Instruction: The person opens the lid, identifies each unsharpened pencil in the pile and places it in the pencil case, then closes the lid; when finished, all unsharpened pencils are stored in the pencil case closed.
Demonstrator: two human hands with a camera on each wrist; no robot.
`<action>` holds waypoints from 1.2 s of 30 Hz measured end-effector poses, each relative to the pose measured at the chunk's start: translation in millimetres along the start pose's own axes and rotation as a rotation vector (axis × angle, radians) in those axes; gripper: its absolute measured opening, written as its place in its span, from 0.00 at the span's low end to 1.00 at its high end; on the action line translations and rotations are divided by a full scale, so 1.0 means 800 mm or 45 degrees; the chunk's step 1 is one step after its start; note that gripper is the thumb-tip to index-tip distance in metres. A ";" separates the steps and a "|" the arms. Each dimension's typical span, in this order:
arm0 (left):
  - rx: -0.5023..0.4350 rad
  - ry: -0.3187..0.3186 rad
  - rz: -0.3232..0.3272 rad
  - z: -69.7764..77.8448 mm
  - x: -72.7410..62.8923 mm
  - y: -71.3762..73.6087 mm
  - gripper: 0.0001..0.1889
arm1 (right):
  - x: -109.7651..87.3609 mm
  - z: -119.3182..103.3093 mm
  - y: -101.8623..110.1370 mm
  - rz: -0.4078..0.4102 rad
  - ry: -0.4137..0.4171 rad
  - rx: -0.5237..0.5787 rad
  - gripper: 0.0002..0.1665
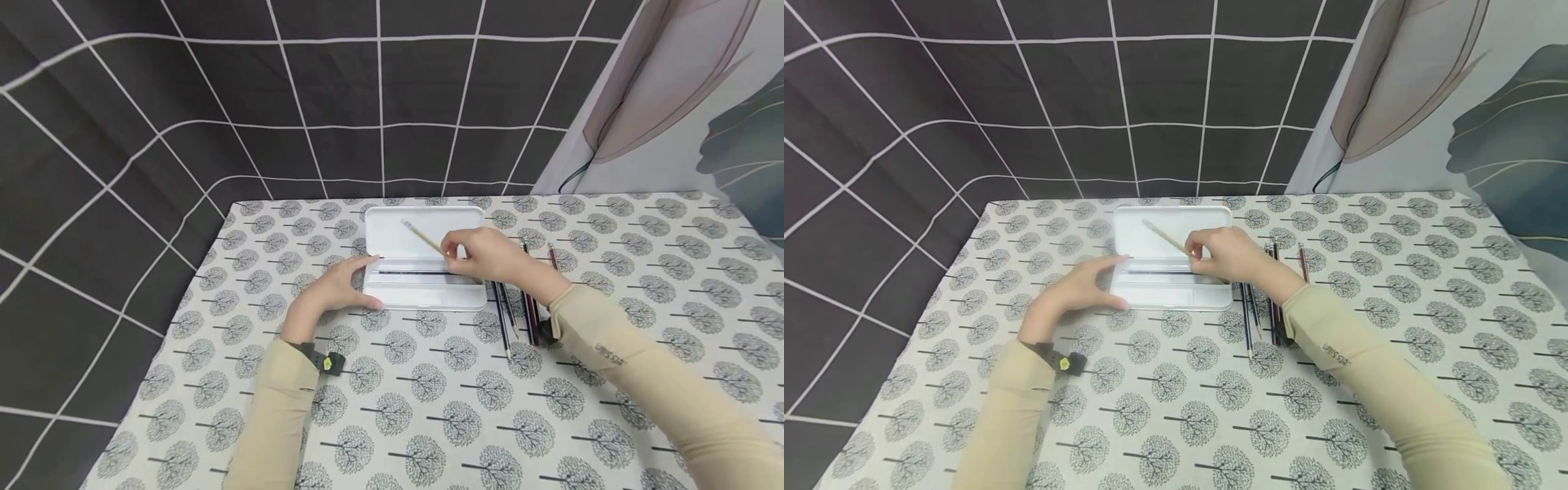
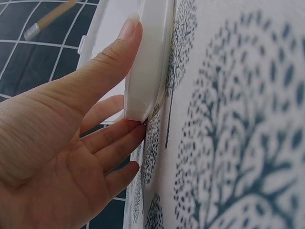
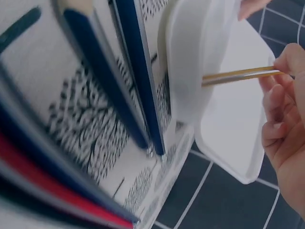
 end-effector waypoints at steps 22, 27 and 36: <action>-0.019 0.016 0.005 -0.001 0.001 -0.001 0.53 | -0.003 0.015 -0.030 -0.221 0.063 -0.073 0.04; -0.023 0.024 0.004 0.001 0.002 -0.003 0.53 | -0.021 0.026 -0.020 -0.176 0.012 -0.050 0.06; -0.049 0.059 0.016 -0.002 0.003 -0.002 0.53 | -0.064 0.050 0.014 0.003 -0.154 0.076 0.14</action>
Point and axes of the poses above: each hand's wrist, its own x-axis towards the middle knuckle, its own y-axis out of the back of the hand, z = x × y, the point moved 2 cm from there along x, towards the middle knuckle, and after that the axes turned 11 degrees about -z, right-handed, at the moved point
